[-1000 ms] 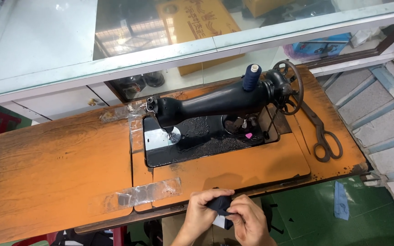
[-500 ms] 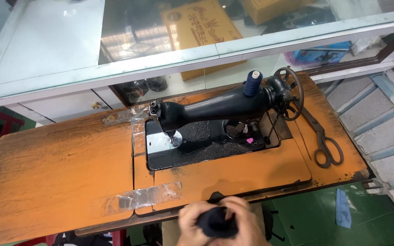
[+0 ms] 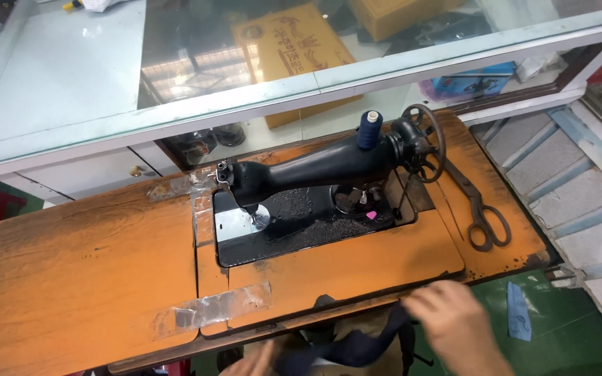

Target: The person is using their hands to fold and turn a small piece of black fabric inside out at a sewing workstation.

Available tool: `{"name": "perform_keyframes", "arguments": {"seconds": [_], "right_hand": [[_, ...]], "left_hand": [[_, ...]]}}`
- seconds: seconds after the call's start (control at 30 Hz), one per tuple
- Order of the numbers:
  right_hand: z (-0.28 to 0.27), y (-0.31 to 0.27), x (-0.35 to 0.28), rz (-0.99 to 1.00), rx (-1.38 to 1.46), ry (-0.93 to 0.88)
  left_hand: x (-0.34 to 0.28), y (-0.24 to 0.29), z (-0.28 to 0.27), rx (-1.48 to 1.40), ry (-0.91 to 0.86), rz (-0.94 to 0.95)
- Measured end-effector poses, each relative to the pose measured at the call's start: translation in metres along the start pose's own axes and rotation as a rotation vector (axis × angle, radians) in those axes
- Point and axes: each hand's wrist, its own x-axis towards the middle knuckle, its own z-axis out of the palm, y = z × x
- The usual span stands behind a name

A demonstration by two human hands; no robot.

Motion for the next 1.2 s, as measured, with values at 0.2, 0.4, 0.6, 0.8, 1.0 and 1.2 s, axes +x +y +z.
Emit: {"name": "perform_keyframes", "arguments": {"seconds": [0.2, 0.4, 0.6, 0.8, 1.0, 1.2], "right_hand": [[-0.025, -0.093, 0.032, -0.44, 0.226, 0.166], [-0.02, -0.091, 0.039, -0.082, 0.467, 0.57], [0.051, -0.082, 0.019, 0.331, 1.431, 0.379], [0.082, -0.065, -0.003, 0.434, 1.995, 0.299], [0.102, -0.046, -0.032, 0.605, 2.142, 0.249], [0.087, -0.04, -0.043, 0.557, 2.075, 0.192]], "left_hand": [[0.002, 0.078, -0.023, -0.412, -0.243, 0.501], [0.045, 0.107, -0.017, -1.235, -0.248, 0.662], [0.059, 0.11, -0.016, -1.058, -0.145, 0.76], [0.065, 0.11, -0.013, -1.115, -0.712, 0.53], [0.073, 0.132, 0.006, -1.275, -0.851, 0.381], [0.074, 0.148, 0.0, -1.091, -0.58, 0.522]]}}
